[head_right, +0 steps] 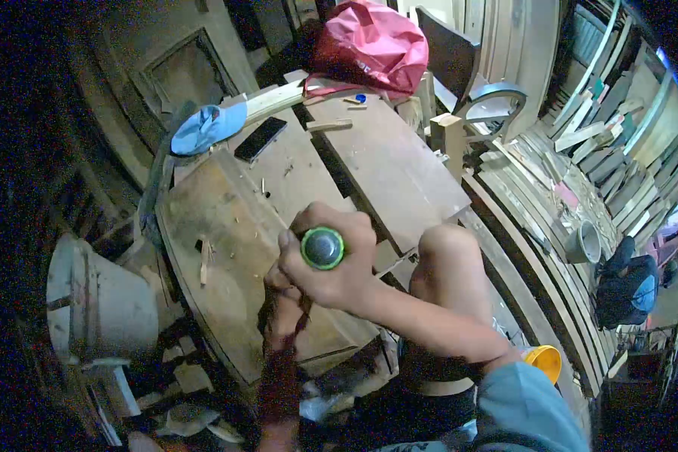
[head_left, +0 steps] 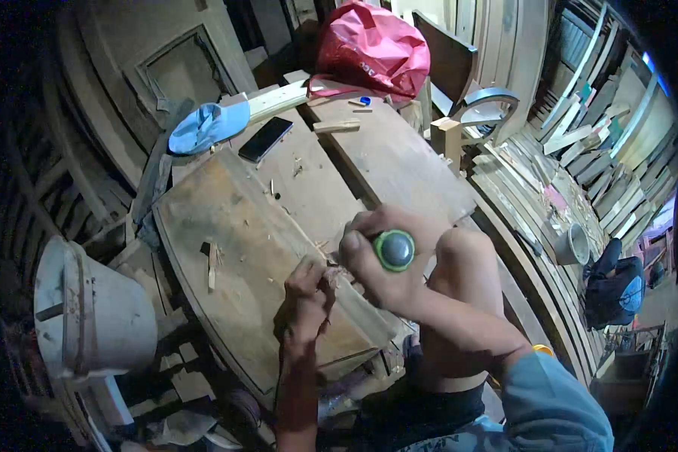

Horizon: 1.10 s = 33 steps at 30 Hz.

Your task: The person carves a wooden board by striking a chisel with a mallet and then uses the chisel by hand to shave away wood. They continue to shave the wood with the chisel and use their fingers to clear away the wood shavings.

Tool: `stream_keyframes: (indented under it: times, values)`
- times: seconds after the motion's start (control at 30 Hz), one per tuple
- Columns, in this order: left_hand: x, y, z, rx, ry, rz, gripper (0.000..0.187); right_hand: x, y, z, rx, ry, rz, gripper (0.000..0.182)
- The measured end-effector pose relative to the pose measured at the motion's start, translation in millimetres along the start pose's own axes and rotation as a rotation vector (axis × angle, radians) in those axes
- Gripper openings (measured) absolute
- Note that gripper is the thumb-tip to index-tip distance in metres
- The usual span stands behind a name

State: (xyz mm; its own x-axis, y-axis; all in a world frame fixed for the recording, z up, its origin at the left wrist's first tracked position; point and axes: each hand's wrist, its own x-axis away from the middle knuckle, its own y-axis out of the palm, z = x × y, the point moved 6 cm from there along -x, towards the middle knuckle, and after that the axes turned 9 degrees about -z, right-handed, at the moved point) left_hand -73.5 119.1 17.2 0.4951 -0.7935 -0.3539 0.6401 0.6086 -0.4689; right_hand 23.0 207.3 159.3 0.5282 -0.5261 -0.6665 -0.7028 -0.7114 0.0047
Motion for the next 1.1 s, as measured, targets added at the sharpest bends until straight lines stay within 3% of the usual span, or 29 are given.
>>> stream_keyframes:
  times: [0.07, 0.13, 0.2, 0.27, 0.33, 0.37, 0.47, 0.53, 0.6, 0.73, 0.8, 0.87, 0.93, 1.0, 1.07, 1.1]
  values:
    - [-2.1, 1.9, 3.6, 0.081, -0.001, -0.040, 0.009, 3.0, -3.8, 14.8, 0.087, 0.187, 0.001, 0.015]
    - [-5.2, 8.9, -0.6, 0.027, 0.129, 0.008, 0.008, -0.7, -4.2, 8.8, 0.180, 0.080, -0.033, 0.016]
    - [-4.2, 8.2, -7.0, 0.118, 0.060, 0.046, 0.009, -2.2, -3.5, -2.1, -0.003, 0.073, 0.041, 0.016]
    - [4.9, 5.3, -11.3, 0.007, 0.045, -0.027, 0.011, 1.3, -2.9, 8.4, -0.131, 0.132, 0.051, 0.015]
    - [4.7, 15.1, -26.1, 0.129, -0.061, -0.048, 0.011, 1.6, -0.8, 19.6, 0.098, 0.110, -0.048, 0.014]
    - [-4.5, 1.4, 11.4, -0.068, 0.121, -0.033, 0.011, 2.5, 0.5, 20.1, 0.082, 0.123, -0.067, 0.014]
    - [-3.7, 0.3, 2.9, 0.024, 0.030, -0.043, 0.011, -0.9, -0.8, 3.3, -0.074, 0.040, 0.048, 0.015]
    - [-0.9, 7.4, -8.9, 0.084, 0.014, -0.021, 0.011, 0.3, -2.2, 10.1, -0.065, 0.119, 0.044, 0.015]
    - [-3.8, 7.4, -3.3, -0.012, 0.137, 0.013, 0.012, -1.6, -1.8, 11.0, 0.123, 0.129, -0.026, 0.015]
    - [-0.1, 1.1, -0.8, 0.011, 0.048, -0.019, 0.011, -2.0, -2.5, 5.2, 0.046, 0.092, 0.026, 0.016]
    - [-1.2, 4.2, 3.3, 0.037, 0.095, -0.005, 0.009, -0.7, -1.6, 11.7, 0.108, 0.119, -0.001, 0.015]
    - [-5.7, 1.3, 8.3, -0.071, 0.066, 0.031, 0.010, -2.0, -0.1, 5.6, 0.080, 0.023, -0.004, 0.015]
    - [-4.0, -5.2, 19.7, -0.133, 0.066, 0.012, 0.009, -1.8, 1.4, 13.1, 0.060, 0.086, -0.021, 0.015]
    - [-0.9, 0.8, 4.5, 0.210, -0.147, -0.014, 0.011, 1.7, -2.3, 21.9, 0.041, 0.202, -0.025, 0.015]
    - [-2.9, 7.8, -10.1, 0.278, -0.115, -0.004, 0.012, -2.2, -2.2, 11.3, 0.131, 0.053, -0.027, 0.015]
    - [-5.8, 4.5, -4.1, 0.127, -0.049, 0.006, 0.011, -3.0, -3.2, 5.1, 0.102, 0.051, -0.003, 0.015]
